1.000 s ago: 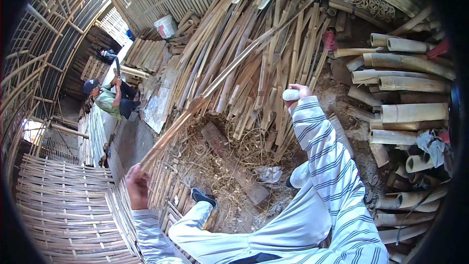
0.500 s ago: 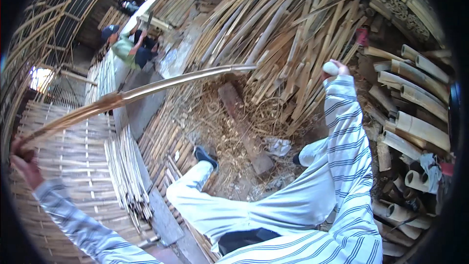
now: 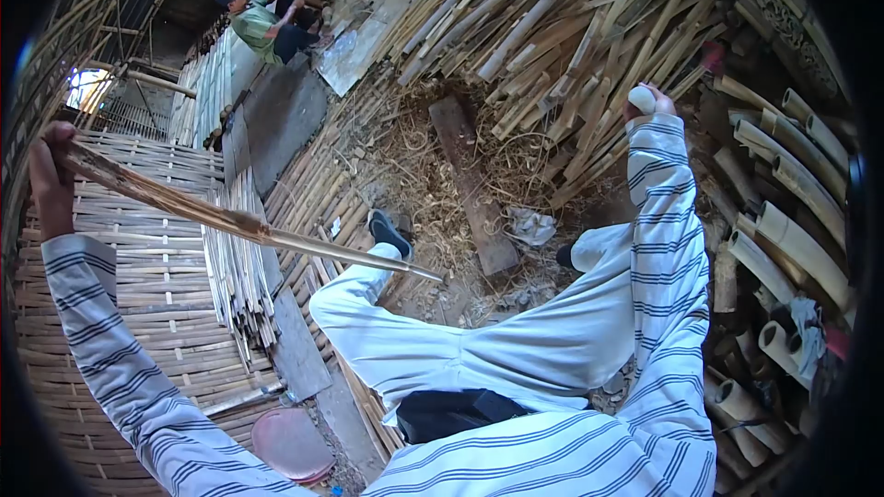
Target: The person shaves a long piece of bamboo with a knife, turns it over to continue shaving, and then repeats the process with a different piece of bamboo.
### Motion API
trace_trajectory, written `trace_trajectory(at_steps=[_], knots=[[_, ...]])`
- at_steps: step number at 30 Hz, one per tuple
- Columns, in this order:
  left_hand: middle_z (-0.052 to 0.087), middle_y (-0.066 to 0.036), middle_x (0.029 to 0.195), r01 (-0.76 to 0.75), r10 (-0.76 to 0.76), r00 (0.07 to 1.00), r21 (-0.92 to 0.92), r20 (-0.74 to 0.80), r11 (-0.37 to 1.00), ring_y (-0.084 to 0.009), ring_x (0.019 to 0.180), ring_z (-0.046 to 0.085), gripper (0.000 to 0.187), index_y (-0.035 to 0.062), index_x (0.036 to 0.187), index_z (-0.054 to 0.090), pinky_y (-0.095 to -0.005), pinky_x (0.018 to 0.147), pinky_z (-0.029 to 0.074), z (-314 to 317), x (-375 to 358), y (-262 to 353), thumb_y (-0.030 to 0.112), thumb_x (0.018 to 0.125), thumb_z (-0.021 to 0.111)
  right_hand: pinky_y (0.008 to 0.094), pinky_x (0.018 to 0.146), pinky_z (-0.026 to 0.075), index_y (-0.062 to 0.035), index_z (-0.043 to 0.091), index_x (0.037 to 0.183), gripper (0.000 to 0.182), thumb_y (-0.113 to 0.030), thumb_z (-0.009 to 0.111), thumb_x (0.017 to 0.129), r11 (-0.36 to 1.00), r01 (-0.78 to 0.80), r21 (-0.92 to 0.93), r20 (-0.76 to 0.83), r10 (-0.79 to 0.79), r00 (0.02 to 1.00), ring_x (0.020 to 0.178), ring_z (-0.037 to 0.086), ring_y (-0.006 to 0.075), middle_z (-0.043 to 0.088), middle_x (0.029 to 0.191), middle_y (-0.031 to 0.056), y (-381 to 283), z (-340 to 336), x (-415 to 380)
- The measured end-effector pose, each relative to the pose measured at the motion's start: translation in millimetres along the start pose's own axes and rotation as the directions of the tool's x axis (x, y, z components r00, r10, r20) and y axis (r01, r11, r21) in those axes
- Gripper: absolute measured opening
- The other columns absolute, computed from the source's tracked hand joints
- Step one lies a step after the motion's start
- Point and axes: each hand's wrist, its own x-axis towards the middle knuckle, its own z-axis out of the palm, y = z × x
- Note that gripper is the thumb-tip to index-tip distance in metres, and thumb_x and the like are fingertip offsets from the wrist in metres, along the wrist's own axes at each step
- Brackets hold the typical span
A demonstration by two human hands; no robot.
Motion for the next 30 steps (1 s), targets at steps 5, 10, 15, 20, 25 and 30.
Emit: trace_trajectory(at_steps=[5, 10, 15, 20, 25, 30], knots=[[0.057, -0.005, 0.106, -0.067, 0.057, 0.995, 0.128, 0.079, 0.989, -0.0137, 0.096, 0.054, 0.042, 0.0066, 0.11, 0.058, -0.0282, 0.087, 0.041, -22, 13, 43, 0.041, 0.099, 0.036, 0.0399, 0.055, 0.057, -0.006, 0.056, 0.086, 0.012, -0.015, 0.062, 0.08, 0.99, -0.023, -0.136, 0.02, 0.026, 0.999, 0.065, 0.062, 0.0294, 0.06, 0.073, 0.0122, 0, -9, 0], [0.057, -0.003, 0.096, -0.101, 0.106, 0.994, 0.22, -0.012, 0.97, -0.0098, 0.081, 0.05, 0.038, 0.0072, 0.107, 0.06, -0.0247, 0.072, 0.038, 16, 9, 64, 0.038, 0.097, 0.041, 0.0389, 0.057, 0.057, -0.0064, 0.056, 0.091, 0.016, -0.017, 0.062, 0.082, 0.993, 0.072, -0.09, -0.149, -0.085, 0.985, 0.07, 0.061, 0.0286, 0.06, 0.083, 0.0124, 9, -13, 3], [0.058, -0.001, 0.086, -0.11, 0.112, 0.994, 0.243, 0.006, 0.964, -0.0058, 0.065, 0.046, 0.034, 0.0078, 0.104, 0.063, -0.0212, 0.058, 0.034, 50, 22, 74, 0.035, 0.094, 0.045, 0.0381, 0.059, 0.057, -0.0068, 0.056, 0.092, 0.016, -0.016, 0.064, 0.081, 0.997, 0.043, -0.067, -0.163, -0.054, 0.985, 0.071, 0.062, 0.0273, 0.06, 0.084, 0.011, 5, -20, 5], [0.05, 0.006, 0.06, -0.063, 0.08, 0.993, 0.185, -0.086, 0.981, -0.0036, 0.044, 0.029, 0.021, 0.0087, 0.085, 0.069, -0.0212, 0.041, 0.02, 119, 24, 84, 0.026, 0.083, 0.058, 0.0368, 0.057, 0.057, -0.0067, 0.056, 0.09, 0.015, -0.015, 0.065, 0.08, 0.991, 0.013, -0.134, -0.089, -0.025, 0.996, 0.067, 0.062, 0.026, 0.06, 0.077, 0.0098, 5, -32, 11], [0.056, 0.003, 0.064, 0.042, -0.031, 0.996, 0.134, -0.084, 0.99, -0.0033, 0.047, 0.037, 0.017, 0.0085, 0.086, 0.068, -0.0198, 0.043, 0.024, 120, 57, 61, 0.02, 0.084, 0.055, 0.0358, 0.058, 0.058, -0.0063, 0.056, 0.088, 0.014, -0.014, 0.065, 0.08, 0.996, -0.009, -0.092, -0.145, -0.004, 0.989, 0.068, 0.063, 0.0252, 0.06, 0.078, 0.0088, 3, -26, -3], [0.061, 0.0, 0.084, -0.052, 0.071, 0.996, 0.272, -0.061, 0.961, -0.0053, 0.06, 0.043, 0.028, 0.0077, 0.1, 0.068, -0.0216, 0.056, 0.032, 135, 52, 43, 0.025, 0.083, 0.054, 0.0357, 0.059, 0.058, -0.0056, 0.056, 0.087, 0.015, -0.014, 0.066, 0.08, 0.998, 0.002, -0.061, -0.143, -0.011, 0.99, 0.071, 0.063, 0.025, 0.06, 0.078, 0.0094, 1, -36, 11]])
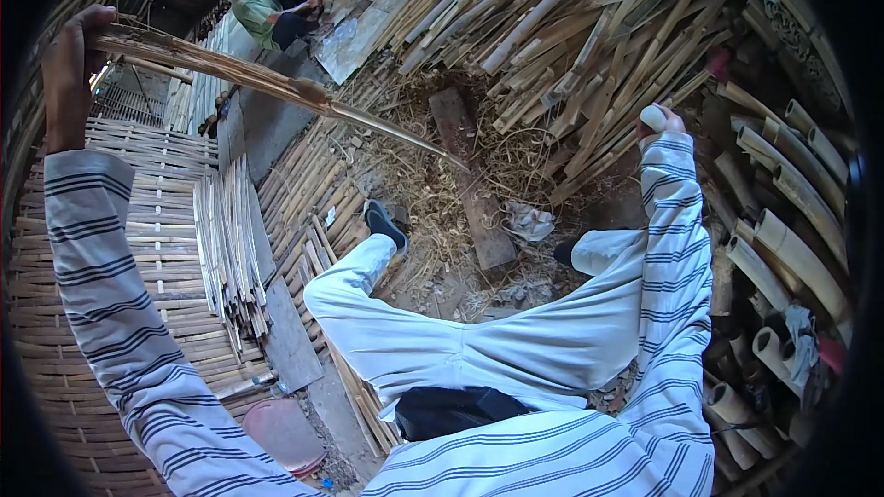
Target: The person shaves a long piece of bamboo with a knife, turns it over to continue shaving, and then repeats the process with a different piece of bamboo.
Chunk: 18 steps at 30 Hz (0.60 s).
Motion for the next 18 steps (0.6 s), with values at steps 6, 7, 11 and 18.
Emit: trace_trajectory(at_steps=[6, 7, 11, 18], knots=[[0.065, -0.004, 0.098, 0.192, -0.188, 0.978, 0.048, -0.085, 0.98, -0.0104, 0.078, 0.058, 0.034, 0.0076, 0.113, 0.064, -0.0224, 0.069, 0.044, 8, -2, 19, 0.022, 0.084, 0.056, 0.0352, 0.056, 0.057, -0.0074, 0.057, 0.086, 0.009, -0.014, 0.063, 0.083, 0.999, 0.007, -0.05, 0.08, -0.003, 0.997, 0.066, 0.063, 0.0214, 0.06, 0.075, 0.0062, 2, 1, -5], [0.065, -0.005, 0.099, 0.184, -0.186, 0.981, -0.042, -0.058, 0.982, -0.0117, 0.082, 0.06, 0.034, 0.0064, 0.115, 0.063, -0.0234, 0.072, 0.046, 6, -1, 16, 0.02, 0.084, 0.056, 0.0351, 0.055, 0.057, -0.0079, 0.058, 0.086, 0.008, -0.014, 0.062, 0.084, 1.0, 0.017, -0.018, 0.113, -0.015, 0.993, 0.066, 0.063, 0.0202, 0.06, 0.073, 0.0052, 4, 4, -9], [0.065, -0.01, 0.101, 0.206, -0.229, 0.973, -0.328, -0.031, 0.922, -0.0172, 0.093, 0.063, 0.034, -0.0001, 0.116, 0.059, -0.0281, 0.083, 0.051, 4, -5, 7, 0.015, 0.085, 0.057, 0.0326, 0.053, 0.055, -0.0079, 0.057, 0.082, 0.007, -0.013, 0.059, 0.086, 1.0, 0.0, 0.0, 0.277, 0.0, 0.961, 0.061, 0.062, 0.0158, 0.06, 0.066, 0.001, 5, 11, -23], [0.059, -0.015, 0.089, 0.289, 0.038, 0.938, -0.837, 0.345, 0.465, -0.0301, 0.108, 0.056, 0.017, -0.0031, 0.088, 0.055, -0.0419, 0.098, 0.045, 0, -16, -10, 0.014, 0.09, 0.052, 0.0298, 0.053, 0.054, -0.0016, 0.062, 0.091, 0.026, -0.027, 0.067, 0.086, 0.829, 0.426, -0.362, 0.258, -0.35, 0.901, 0.061, 0.064, 0.0194, 0.064, 0.074, 0.0083, 27, 25, -49]])
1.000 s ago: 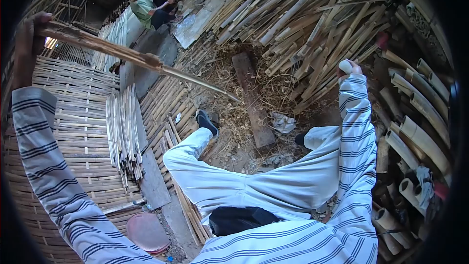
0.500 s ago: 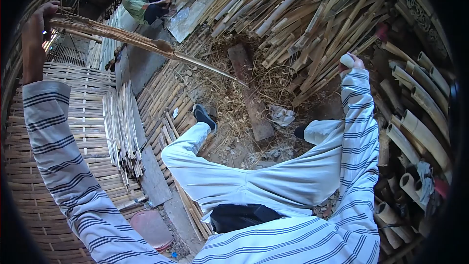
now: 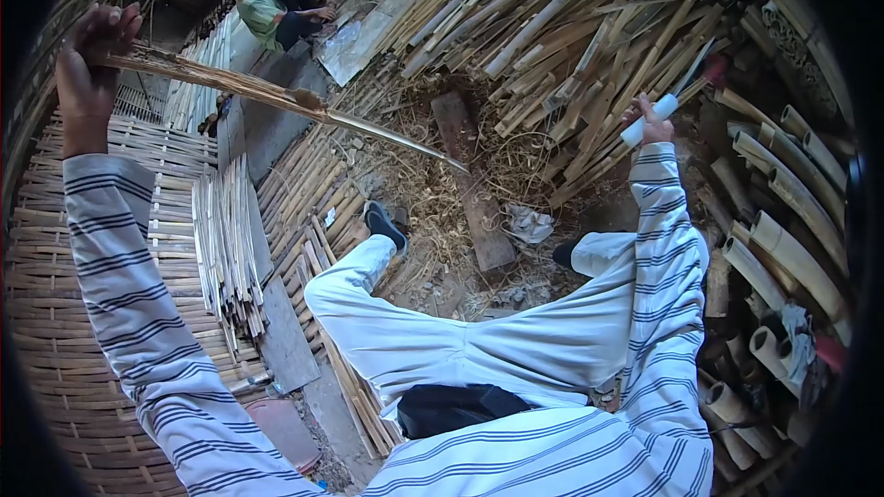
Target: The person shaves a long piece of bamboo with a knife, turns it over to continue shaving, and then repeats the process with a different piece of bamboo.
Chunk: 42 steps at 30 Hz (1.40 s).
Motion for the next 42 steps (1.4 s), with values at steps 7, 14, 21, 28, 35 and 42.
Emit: trace_trajectory(at_steps=[7, 14, 21, 28, 35, 42], knots=[[0.046, -0.012, 0.068, -0.077, 0.035, 0.978, -0.202, -0.203, 0.976, -0.0378, 0.096, 0.057, 0.034, 0.0069, 0.058, 0.038, -0.0475, 0.093, 0.045, 9, -8, -2, 0.013, 0.091, 0.045, 0.0304, 0.049, 0.052, -0.0037, 0.057, 0.088, 0.016, -0.016, 0.068, 0.085, 0.976, 0.218, 0.021, 0.002, -0.218, 0.976, 0.058, 0.063, 0.0189, 0.063, 0.073, 0.0085, 10, 13, -25], [0.025, 0.001, 0.047, -0.265, 0.229, 0.877, -0.028, -0.423, 0.964, -0.0119, 0.042, 0.025, 0.036, 0.0139, 0.055, 0.029, -0.0268, 0.046, 0.025, 37, -14, -17, 0.01, 0.085, 0.047, 0.0395, 0.046, 0.048, -0.003, 0.057, 0.091, 0.036, -0.027, 0.077, 0.074, 0.849, -0.029, -0.527, -0.227, -0.108, 0.968, 0.05, 0.059, 0.0235, 0.06, 0.066, 0.0095, 53, -15, -9], [0.024, 0.0, 0.047, -0.303, 0.257, 0.726, 0.039, -0.638, 0.952, -0.0132, 0.042, 0.021, 0.035, 0.0142, 0.054, 0.027, -0.0291, 0.045, 0.022, 39, -6, -26, 0.01, 0.084, 0.047, 0.0332, 0.041, 0.043, -0.003, 0.056, 0.083, 0.067, -0.07, 0.048, 0.081, 0.789, -0.436, -0.433, -0.12, 0.428, 0.896, 0.043, 0.05, 0.0185, 0.048, 0.054, 0.0062, 94, 62, -136], [0.024, 0.0, 0.048, -0.344, 0.328, 0.691, 0.106, -0.644, 0.933, -0.0128, 0.044, 0.023, 0.034, 0.0144, 0.055, 0.027, -0.0287, 0.045, 0.023, 37, -14, -34, 0.012, 0.085, 0.043, 0.0271, 0.043, 0.041, -0.0025, 0.056, 0.09, 0.049, -0.05, 0.043, 0.094, 0.889, 0.278, -0.363, 0.595, -0.008, 0.803, 0.047, 0.051, 0.0123, 0.054, 0.06, 0.0028, 97, 176, -273], [0.025, 0.0, 0.05, -0.514, 0.571, 0.488, 0.311, -0.659, 0.799, -0.0137, 0.045, 0.025, 0.026, 0.0104, 0.059, 0.037, -0.0272, 0.046, 0.027, 32, -25, -43, 0.013, 0.085, 0.04, 0.0462, 0.055, 0.048, 0.0003, 0.056, 0.09, 0.045, -0.043, 0.044, 0.094, 0.761, 0.371, -0.532, 0.607, 0.038, 0.794, 0.061, 0.061, 0.0407, 0.058, 0.062, 0.0231, 151, 193, -300], [0.027, 0.003, 0.048, -0.568, 0.627, 0.539, 0.307, -0.563, 0.764, -0.0098, 0.04, 0.023, 0.026, 0.0129, 0.056, 0.036, -0.0268, 0.039, 0.024, 21, -27, -51, 0.008, 0.082, 0.038, 0.036, 0.047, 0.042, -0.0018, 0.054, 0.08, 0.037, -0.035, 0.047, 0.095, 0.8, 0.397, -0.451, 0.68, 0.02, 0.733, 0.049, 0.056, 0.0296, 0.052, 0.054, 0.0142, 106, 214, -305]])
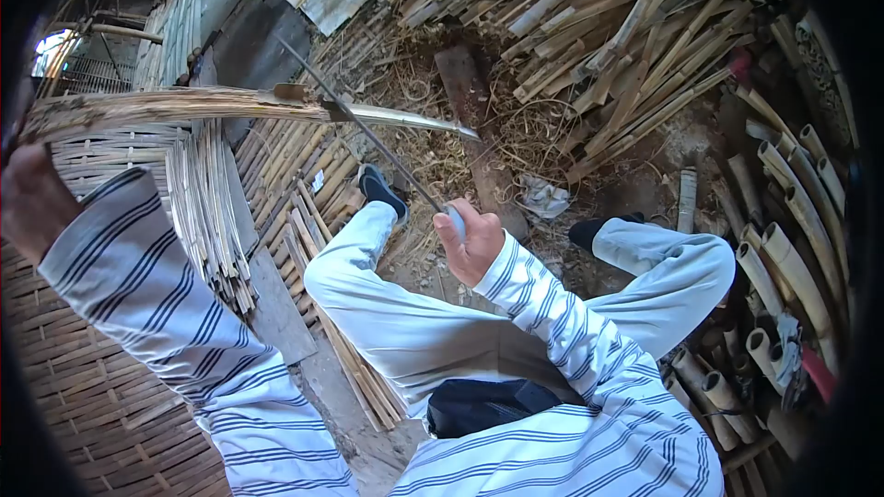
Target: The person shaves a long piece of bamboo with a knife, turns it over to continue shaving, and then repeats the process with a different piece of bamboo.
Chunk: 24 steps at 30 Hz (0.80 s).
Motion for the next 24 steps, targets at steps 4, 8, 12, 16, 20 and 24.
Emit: trace_trajectory(at_steps=[4, 8, 12, 16, 20, 24], knots=[[0.028, 0.004, 0.046, 0.049, -0.039, 0.987, -0.061, 0.155, 0.997, -0.008, 0.038, 0.022, 0.026, 0.0134, 0.054, 0.036, -0.026, 0.036, 0.023, -11, 12, -9, 0.004, 0.078, 0.038, 0.0373, 0.045, 0.044, -0.003, 0.054, 0.08, 0.031, -0.031, 0.053, 0.092, 0.999, 0.029, 0.028, -0.046, -0.027, 0.999, 0.049, 0.058, 0.0326, 0.053, 0.053, 0.0153, 30, 20, 4], [0.026, 0.004, 0.044, 0.01, -0.013, 0.997, 0.041, 0.071, 0.999, -0.0088, 0.036, 0.019, 0.031, 0.0152, 0.049, 0.033, -0.0253, 0.035, 0.02, -34, 21, -15, 0.003, 0.076, 0.038, 0.0411, 0.041, 0.044, -0.0029, 0.054, 0.081, 0.029, -0.031, 0.057, 0.09, 0.997, 0.074, -0.021, -0.084, -0.075, 0.994, 0.046, 0.058, 0.0367, 0.052, 0.05, 0.0171, 22, 27, 1], [0.026, 0.004, 0.047, -0.126, 0.115, 0.991, 0.177, 0.071, 0.976, -0.0086, 0.039, 0.019, 0.028, 0.0152, 0.052, 0.035, -0.025, 0.037, 0.021, -16, 5, -15, 0.001, 0.076, 0.034, 0.0438, 0.039, 0.044, -0.0007, 0.052, 0.088, 0.032, -0.032, 0.058, 0.089, 0.999, 0.025, 0.047, 0.024, -0.026, 0.999, 0.043, 0.057, 0.0371, 0.051, 0.047, 0.0171, -38, 10, 3], [0.028, 0.004, 0.058, -0.325, 0.23, 0.896, 0.207, 0.379, 0.923, -0.0091, 0.048, 0.023, 0.017, 0.0146, 0.062, 0.037, -0.0235, 0.046, 0.025, -3, -21, -10, 0.005, 0.076, 0.035, 0.043, 0.04, 0.045, -0.0005, 0.051, 0.094, 0.033, -0.032, 0.058, 0.09, 0.995, 0.074, 0.06, 0.177, -0.084, 0.981, 0.045, 0.059, 0.0356, 0.052, 0.048, 0.0176, -81, -15, 8], [0.031, 0.004, 0.059, -0.345, 0.225, 0.883, 0.246, 0.413, 0.906, -0.008, 0.048, 0.024, 0.016, 0.0147, 0.063, 0.037, -0.0233, 0.045, 0.026, 7, -30, 2, 0.005, 0.075, 0.032, 0.0401, 0.043, 0.044, 0.0012, 0.056, 0.087, 0.029, -0.027, 0.056, 0.091, 0.99, 0.108, -0.089, -0.105, -0.117, 0.987, 0.049, 0.06, 0.0359, 0.055, 0.055, 0.0194, -32, 4, 5], [0.034, 0.004, 0.057, -0.241, 0.182, 0.939, 0.178, 0.293, 0.954, -0.0075, 0.046, 0.025, 0.019, 0.013, 0.064, 0.041, -0.0226, 0.043, 0.025, 4, -33, 12, 0.003, 0.077, 0.032, 0.0418, 0.047, 0.046, 0.0013, 0.057, 0.082, 0.038, -0.035, 0.052, 0.092, 0.969, -0.215, -0.125, -0.105, 0.202, 0.974, 0.054, 0.06, 0.038, 0.056, 0.057, 0.0216, 2, 2, 19]])
